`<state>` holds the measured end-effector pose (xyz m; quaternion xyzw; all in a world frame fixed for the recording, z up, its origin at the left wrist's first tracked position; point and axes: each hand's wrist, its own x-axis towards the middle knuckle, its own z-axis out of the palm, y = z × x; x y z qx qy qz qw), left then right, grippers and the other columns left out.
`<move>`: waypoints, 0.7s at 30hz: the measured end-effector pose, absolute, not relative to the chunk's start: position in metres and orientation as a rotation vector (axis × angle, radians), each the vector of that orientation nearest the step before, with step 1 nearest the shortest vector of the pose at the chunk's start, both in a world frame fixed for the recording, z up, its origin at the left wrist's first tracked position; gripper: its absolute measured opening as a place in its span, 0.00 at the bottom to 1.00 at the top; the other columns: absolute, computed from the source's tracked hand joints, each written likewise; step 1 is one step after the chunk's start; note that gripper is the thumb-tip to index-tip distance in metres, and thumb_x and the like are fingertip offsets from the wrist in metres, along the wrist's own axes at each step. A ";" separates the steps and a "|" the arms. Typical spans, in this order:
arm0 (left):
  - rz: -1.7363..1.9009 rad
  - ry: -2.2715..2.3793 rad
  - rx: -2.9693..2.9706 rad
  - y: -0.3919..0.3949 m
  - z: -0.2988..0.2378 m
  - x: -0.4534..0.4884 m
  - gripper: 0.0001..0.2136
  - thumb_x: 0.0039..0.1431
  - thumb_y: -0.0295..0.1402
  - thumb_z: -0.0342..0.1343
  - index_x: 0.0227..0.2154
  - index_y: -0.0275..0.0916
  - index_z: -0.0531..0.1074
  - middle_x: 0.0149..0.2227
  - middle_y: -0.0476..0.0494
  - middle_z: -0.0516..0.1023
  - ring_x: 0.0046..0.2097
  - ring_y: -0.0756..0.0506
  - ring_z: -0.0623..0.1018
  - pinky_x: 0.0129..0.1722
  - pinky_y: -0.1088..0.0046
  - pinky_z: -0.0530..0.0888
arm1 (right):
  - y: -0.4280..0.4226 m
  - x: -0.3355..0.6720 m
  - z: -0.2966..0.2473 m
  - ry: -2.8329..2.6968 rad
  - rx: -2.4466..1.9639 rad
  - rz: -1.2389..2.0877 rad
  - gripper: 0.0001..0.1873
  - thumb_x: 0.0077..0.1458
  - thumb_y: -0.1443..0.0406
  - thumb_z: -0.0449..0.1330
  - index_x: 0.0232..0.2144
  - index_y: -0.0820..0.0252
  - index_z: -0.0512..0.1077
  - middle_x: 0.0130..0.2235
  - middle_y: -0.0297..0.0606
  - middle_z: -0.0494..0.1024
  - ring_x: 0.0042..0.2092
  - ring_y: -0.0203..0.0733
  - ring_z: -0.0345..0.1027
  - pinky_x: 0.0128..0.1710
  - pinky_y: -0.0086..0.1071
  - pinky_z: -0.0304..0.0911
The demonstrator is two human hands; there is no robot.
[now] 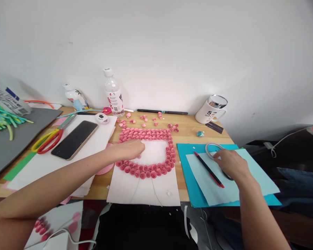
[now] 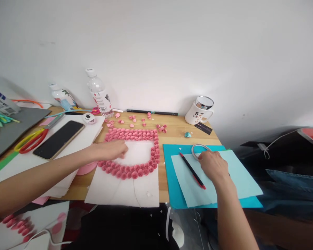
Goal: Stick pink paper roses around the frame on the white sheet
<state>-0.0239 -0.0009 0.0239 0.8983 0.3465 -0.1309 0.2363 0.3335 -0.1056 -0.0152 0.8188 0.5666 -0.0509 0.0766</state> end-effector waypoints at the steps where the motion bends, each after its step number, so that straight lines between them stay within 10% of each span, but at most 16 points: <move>1: -0.270 0.956 2.506 -0.005 0.026 -0.019 0.11 0.52 0.22 0.50 0.17 0.35 0.63 0.22 0.48 0.66 0.27 0.49 0.66 0.28 0.73 0.60 | -0.104 0.327 -0.011 1.717 2.480 -0.158 0.13 0.53 0.65 0.50 0.33 0.59 0.75 0.39 0.52 0.77 0.45 0.59 0.68 0.30 0.40 0.62; 8: 0.580 0.951 2.264 -0.037 0.052 0.014 0.19 0.60 0.35 0.52 0.53 0.38 0.64 0.50 0.41 0.73 0.48 0.46 0.73 0.46 0.69 0.69 | -0.106 0.237 0.030 2.402 2.606 -0.901 0.09 0.60 0.58 0.48 0.36 0.57 0.62 0.38 0.43 0.78 0.41 0.46 0.71 0.41 0.37 0.62; 21: 0.772 1.102 2.165 -0.048 0.048 -0.002 0.23 0.52 0.35 0.62 0.51 0.39 0.67 0.48 0.44 0.75 0.41 0.48 0.75 0.44 0.69 0.72 | -0.106 0.163 0.015 2.886 2.097 -1.749 0.07 0.62 0.60 0.47 0.41 0.55 0.57 0.38 0.38 0.70 0.43 0.39 0.69 0.38 0.33 0.64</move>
